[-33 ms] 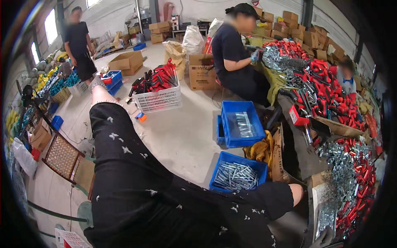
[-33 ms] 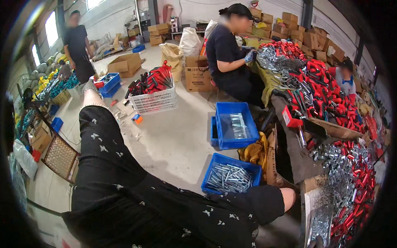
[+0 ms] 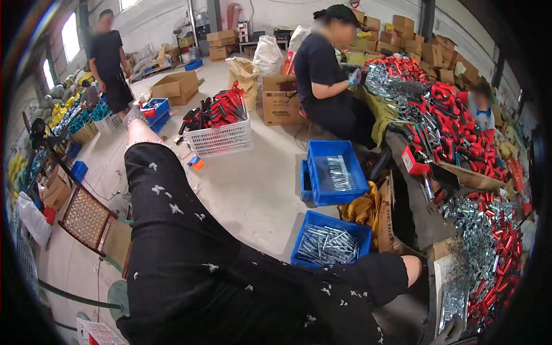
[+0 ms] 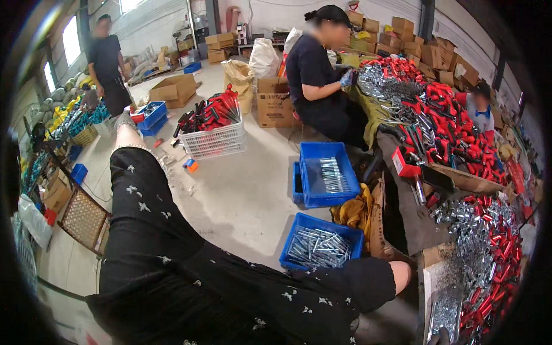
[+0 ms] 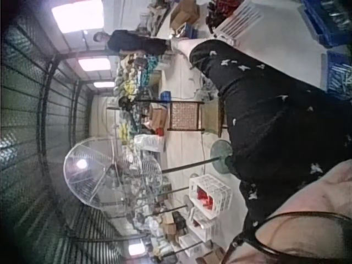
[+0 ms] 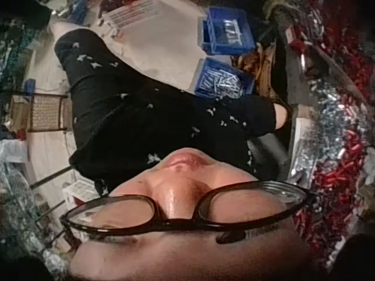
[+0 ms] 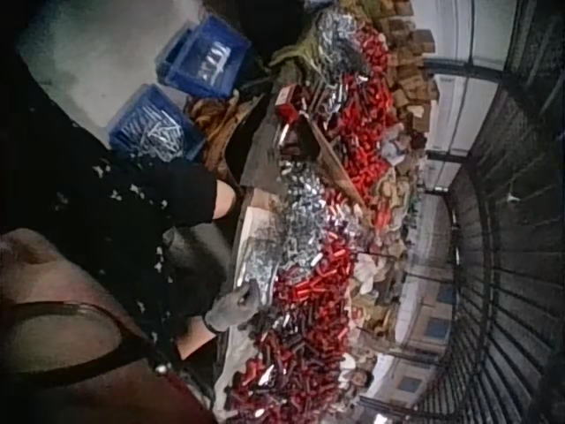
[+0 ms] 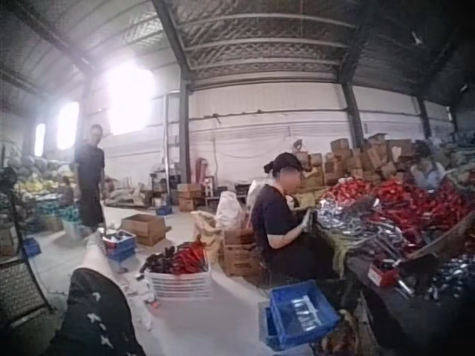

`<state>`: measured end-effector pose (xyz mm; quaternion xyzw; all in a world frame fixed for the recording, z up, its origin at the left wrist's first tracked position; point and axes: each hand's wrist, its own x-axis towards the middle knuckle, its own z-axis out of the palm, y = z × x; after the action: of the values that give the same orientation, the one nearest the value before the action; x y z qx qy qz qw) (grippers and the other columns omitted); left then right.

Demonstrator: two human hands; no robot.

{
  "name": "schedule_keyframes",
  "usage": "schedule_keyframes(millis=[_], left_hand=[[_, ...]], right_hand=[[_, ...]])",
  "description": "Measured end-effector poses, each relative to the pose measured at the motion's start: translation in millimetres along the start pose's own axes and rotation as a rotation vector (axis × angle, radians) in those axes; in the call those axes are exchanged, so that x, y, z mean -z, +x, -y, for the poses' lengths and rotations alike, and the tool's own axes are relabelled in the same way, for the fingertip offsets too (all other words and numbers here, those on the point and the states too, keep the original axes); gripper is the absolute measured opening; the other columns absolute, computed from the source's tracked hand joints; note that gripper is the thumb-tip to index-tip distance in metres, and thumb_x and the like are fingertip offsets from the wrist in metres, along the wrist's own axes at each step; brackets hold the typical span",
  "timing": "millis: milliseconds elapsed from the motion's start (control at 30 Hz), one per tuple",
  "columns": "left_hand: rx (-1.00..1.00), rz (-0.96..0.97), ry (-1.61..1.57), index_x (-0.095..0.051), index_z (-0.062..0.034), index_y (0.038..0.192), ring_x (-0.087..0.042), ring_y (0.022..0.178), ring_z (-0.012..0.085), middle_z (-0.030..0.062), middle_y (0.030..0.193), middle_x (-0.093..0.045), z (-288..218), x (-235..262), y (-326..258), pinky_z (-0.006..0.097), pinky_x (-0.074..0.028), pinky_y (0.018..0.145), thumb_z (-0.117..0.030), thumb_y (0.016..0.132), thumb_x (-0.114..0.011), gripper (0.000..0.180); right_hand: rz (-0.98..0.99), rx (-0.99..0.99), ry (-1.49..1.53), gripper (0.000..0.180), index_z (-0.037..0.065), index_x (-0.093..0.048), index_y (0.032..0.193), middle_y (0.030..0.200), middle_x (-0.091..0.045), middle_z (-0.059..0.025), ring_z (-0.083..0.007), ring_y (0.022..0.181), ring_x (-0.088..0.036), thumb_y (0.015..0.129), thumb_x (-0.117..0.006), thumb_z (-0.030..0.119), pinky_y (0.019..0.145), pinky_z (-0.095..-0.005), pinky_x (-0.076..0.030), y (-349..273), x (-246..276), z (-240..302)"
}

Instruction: Assembling T-handle wrenches by inserting metal shafts into handles and securing them.

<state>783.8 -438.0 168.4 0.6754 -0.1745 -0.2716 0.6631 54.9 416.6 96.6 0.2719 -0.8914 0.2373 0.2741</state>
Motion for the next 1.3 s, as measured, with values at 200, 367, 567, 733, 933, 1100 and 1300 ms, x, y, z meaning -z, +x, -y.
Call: schedule_keyframes(millis=[200,367,567,733,933,1100,1300], left_hand=[[0.028,-0.027,-0.049,-0.063,-0.0056,0.129,-0.063,0.111,0.0199,0.0088,0.13,-0.063,-11,6,-137,0.037,-0.045,0.099,-0.052,0.082,-0.073,0.067],[0.134,-0.102,-0.037,-0.059,-0.0038,0.133,-0.063,0.113,0.0223,0.0091,0.133,-0.062,-18,7,-180,0.037,-0.046,0.099,-0.051,0.081,-0.074,0.072],[0.22,-0.183,-0.174,-0.063,-0.0061,0.127,-0.064,0.111,0.0246,0.0093,0.13,-0.064,5,1,-74,0.039,-0.047,0.098,-0.051,0.082,-0.073,0.064],[0.102,-0.113,-0.347,-0.068,-0.0091,0.115,-0.066,0.107,0.0253,0.0128,0.121,-0.067,5,21,-45,0.038,-0.05,0.092,-0.037,0.086,-0.069,0.04],[0.111,-0.105,-0.332,-0.067,-0.0083,0.115,-0.066,0.107,0.0241,0.0127,0.12,-0.067,8,18,-27,0.037,-0.051,0.09,-0.036,0.087,-0.069,0.04],[0.166,-0.115,-0.257,-0.065,-0.0064,0.12,-0.065,0.107,0.0223,0.0114,0.121,-0.067,13,13,-23,0.036,-0.052,0.09,-0.04,0.087,-0.069,0.047],[0.21,-0.157,-0.167,-0.063,-0.0041,0.126,-0.065,0.107,0.0202,0.01,0.124,-0.066,8,33,-18,0.035,-0.052,0.089,-0.044,0.087,-0.07,0.056]], right_hand=[[-0.006,-0.059,-0.023,0.03,-0.005,-0.072,0.102,0.097,-0.071,-0.0215,-0.0376,0.09,-0.066,0.096,-0.059,0.021,0.084,-0.0443,-0.052,-4,10,6],[-0.017,-0.053,-0.004,0.03,-0.005,-0.072,0.101,0.097,-0.071,-0.0213,-0.0369,0.091,-0.066,0.096,-0.06,0.022,0.084,-0.0436,-0.052,-6,26,28],[0.016,-0.065,-0.013,0.031,-0.006,-0.071,0.102,0.097,-0.071,-0.0216,-0.0365,0.09,-0.066,0.096,-0.06,0.022,0.083,-0.0435,-0.052,-2,19,31],[0.036,-0.036,0.011,0.03,-0.005,-0.071,0.101,0.095,-0.071,-0.0212,-0.0367,0.089,-0.066,0.096,-0.06,0.022,0.081,-0.0437,-0.052,2,13,25],[0.124,-0.105,-0.084,0.036,0.001,-0.072,0.109,0.102,-0.071,-0.0214,-0.0374,0.095,-0.067,0.098,-0.058,0.032,0.085,-0.0444,-0.053,3,15,35],[0.108,-0.068,-0.158,0.036,0.003,-0.074,0.106,0.1,-0.072,-0.0212,-0.0371,0.091,-0.067,0.099,-0.057,0.034,0.082,-0.0456,-0.053,2,18,38],[0.089,-0.064,-0.142,0.034,0.004,-0.075,0.106,0.097,-0.072,-0.021,-0.0372,0.089,-0.067,0.098,-0.058,0.033,0.081,-0.0462,-0.053,4,11,47]])
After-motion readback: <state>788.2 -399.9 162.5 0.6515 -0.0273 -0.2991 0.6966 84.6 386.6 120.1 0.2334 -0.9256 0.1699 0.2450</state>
